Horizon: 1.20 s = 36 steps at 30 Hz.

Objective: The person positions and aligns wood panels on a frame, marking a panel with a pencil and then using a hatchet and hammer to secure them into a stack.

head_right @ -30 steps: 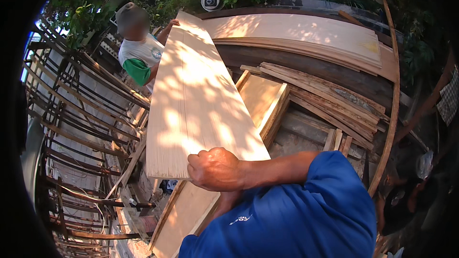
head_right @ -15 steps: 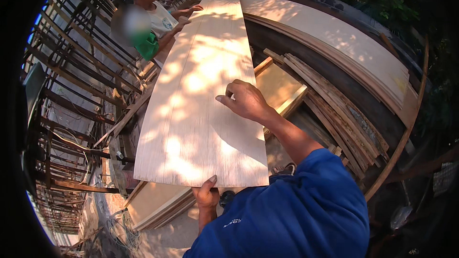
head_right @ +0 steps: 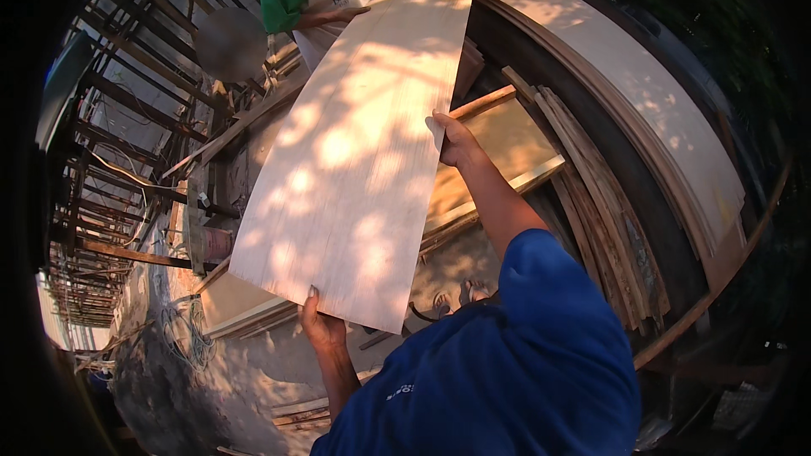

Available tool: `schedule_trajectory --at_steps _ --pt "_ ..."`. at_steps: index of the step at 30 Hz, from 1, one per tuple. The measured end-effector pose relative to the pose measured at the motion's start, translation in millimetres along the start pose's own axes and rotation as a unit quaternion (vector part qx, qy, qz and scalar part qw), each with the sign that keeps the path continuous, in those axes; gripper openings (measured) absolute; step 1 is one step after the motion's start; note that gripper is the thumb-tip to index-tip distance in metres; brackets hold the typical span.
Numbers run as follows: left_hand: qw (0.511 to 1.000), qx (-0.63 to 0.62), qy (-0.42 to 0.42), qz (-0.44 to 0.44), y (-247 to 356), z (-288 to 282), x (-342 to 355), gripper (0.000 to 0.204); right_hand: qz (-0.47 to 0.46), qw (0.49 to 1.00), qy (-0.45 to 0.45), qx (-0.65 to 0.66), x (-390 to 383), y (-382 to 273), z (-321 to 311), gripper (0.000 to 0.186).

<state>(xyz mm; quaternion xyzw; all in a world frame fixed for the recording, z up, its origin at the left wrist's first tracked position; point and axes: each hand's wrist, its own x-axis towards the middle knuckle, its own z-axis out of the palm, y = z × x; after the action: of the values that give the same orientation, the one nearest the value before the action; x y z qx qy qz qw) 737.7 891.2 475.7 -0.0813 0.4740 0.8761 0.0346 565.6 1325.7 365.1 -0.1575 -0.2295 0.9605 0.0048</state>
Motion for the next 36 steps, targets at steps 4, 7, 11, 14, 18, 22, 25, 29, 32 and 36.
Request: schedule_trajectory --at_steps 4,7,11,14,18,22,25,29,32,36 --pt "0.998 0.023 0.054 0.021 -11 -21 0 0.055 0.006 1.0 0.017 -0.008 6 44 11 0.034" --pt "0.997 0.001 0.08 0.023 -11 -39 -3 0.053 0.005 0.997 0.08 0.014 10 73 16 0.038" --pt "0.986 -0.035 0.155 -0.05 5 -33 -16 0.051 -0.012 0.993 0.119 -0.003 -2 106 5 0.045" --pt "0.978 0.031 0.193 -0.066 8 -83 -26 0.057 -0.002 0.997 0.078 0.007 -33 147 15 0.05" --pt "0.93 0.135 0.342 -0.001 28 -135 -47 0.063 0.085 0.992 0.091 0.01 -99 189 48 0.054" --pt "0.853 0.285 0.437 0.016 77 -180 -72 0.08 0.231 0.972 -0.001 -0.03 -145 233 62 0.059" --pt "0.798 0.35 0.491 0.008 121 -244 -85 0.091 0.326 0.943 -0.037 -0.06 -167 260 101 0.063" --pt "0.755 0.424 0.501 0.002 172 -298 -96 0.101 0.4 0.913 -0.037 -0.067 -176 320 126 0.058" --pt "0.537 0.614 0.566 0.118 177 -339 -103 0.085 0.414 0.907 -0.045 -0.068 -179 361 137 0.059" --pt "0.766 0.462 0.42 0.152 119 -248 -116 0.04 0.429 0.896 -0.063 -0.093 -174 417 162 0.065"
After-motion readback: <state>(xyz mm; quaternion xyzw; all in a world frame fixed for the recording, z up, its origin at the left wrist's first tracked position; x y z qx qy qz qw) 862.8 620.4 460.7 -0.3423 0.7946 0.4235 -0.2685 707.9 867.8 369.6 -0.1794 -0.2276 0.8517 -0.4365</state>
